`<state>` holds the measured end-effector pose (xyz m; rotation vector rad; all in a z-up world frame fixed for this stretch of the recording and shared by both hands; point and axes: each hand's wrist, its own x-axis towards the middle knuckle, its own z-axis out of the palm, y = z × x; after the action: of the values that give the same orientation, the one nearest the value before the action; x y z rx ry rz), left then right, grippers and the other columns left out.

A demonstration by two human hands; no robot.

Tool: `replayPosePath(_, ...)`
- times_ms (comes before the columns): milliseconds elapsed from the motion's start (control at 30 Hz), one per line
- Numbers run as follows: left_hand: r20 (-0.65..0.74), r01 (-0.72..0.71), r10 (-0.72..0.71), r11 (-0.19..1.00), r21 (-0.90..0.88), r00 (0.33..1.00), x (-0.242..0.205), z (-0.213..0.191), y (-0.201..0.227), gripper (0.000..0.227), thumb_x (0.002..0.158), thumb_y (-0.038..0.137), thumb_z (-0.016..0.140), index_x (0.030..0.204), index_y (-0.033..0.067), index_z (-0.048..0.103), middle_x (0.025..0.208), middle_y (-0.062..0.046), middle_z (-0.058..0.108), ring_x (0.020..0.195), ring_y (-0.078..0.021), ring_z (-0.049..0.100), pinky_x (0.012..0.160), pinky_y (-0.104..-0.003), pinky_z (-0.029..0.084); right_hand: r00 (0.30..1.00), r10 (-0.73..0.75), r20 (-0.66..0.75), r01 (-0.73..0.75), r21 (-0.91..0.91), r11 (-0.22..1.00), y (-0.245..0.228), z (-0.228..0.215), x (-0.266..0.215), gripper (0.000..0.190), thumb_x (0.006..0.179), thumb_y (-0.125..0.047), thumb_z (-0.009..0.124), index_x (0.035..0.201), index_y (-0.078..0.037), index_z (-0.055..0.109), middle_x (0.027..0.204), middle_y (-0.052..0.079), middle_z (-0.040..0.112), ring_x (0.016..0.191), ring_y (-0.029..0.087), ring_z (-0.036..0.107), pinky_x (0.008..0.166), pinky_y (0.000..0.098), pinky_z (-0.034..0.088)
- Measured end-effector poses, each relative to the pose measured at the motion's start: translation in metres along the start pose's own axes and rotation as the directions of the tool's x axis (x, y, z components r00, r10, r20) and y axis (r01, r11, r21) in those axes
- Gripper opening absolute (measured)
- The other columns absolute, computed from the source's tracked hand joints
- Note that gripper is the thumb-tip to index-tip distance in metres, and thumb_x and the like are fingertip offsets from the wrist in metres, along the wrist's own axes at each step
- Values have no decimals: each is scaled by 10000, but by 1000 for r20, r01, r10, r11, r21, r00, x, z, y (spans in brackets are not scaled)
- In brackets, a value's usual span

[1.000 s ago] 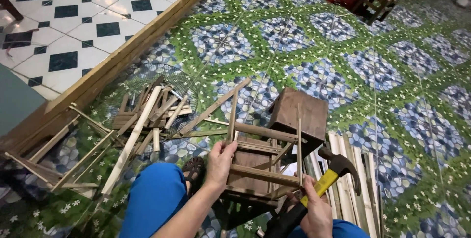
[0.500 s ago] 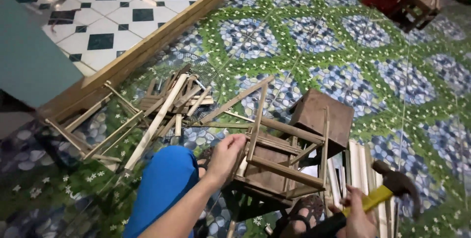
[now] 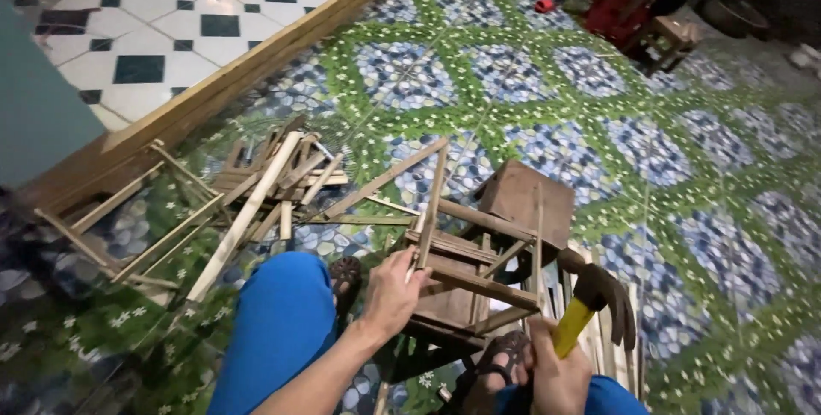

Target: The person assembles a small wooden frame by hand, using a hammer to tap joints into place. They repeatedly adjust the frame and strike it to secure the connections.

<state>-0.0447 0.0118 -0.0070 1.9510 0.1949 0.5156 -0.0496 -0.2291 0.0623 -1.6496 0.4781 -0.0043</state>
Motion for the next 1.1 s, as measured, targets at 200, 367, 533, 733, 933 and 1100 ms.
replayPosePath(200,14,45,-46,999,19,999,-3,-10,16,458,917,205,659,1340,39,600,1108,-138,756,810,-303,733,692,-412,581,997,-23,-69,25,22,999,10,-19,40,362,987,-225,678,1200,67,670,1043,180,682,736,217,595,480,308,434)
replayPosePath(367,-53,45,-41,996,77,998,-7,6,8,461,944,225,644,1344,5,579,1107,-176,752,802,-331,745,667,-432,585,1000,-19,12,18,110,994,13,-5,53,340,947,-115,684,1206,99,639,1041,231,694,661,239,612,416,296,457)
replayPosePath(533,-120,70,-59,993,93,991,-11,10,4,437,958,198,614,1343,-3,571,978,-171,782,704,-323,747,580,-432,566,999,42,-9,-40,189,981,19,9,47,291,928,-81,720,1167,80,677,839,231,688,414,201,482,340,305,366)
replayPosePath(733,-193,101,-66,978,181,979,-15,14,-9,415,968,221,585,1332,22,604,921,-175,781,641,-360,711,550,-462,529,993,-115,16,106,264,959,32,17,52,244,918,-41,722,1093,121,669,796,179,654,442,177,527,351,255,427)
replayPosePath(933,-188,150,-116,973,175,975,-11,14,-8,424,988,258,583,1328,4,601,990,-191,786,725,-350,753,586,-444,555,997,-70,31,60,267,962,41,18,60,317,914,-35,711,1167,148,660,866,236,659,624,229,584,392,283,430)
replayPosePath(1100,-159,163,-143,979,123,977,-9,10,-1,450,1009,257,530,1373,-6,566,971,-194,783,695,-323,747,580,-429,573,1000,-26,14,21,293,956,52,16,59,255,922,-49,720,1119,111,688,873,238,667,671,250,615,391,286,420)
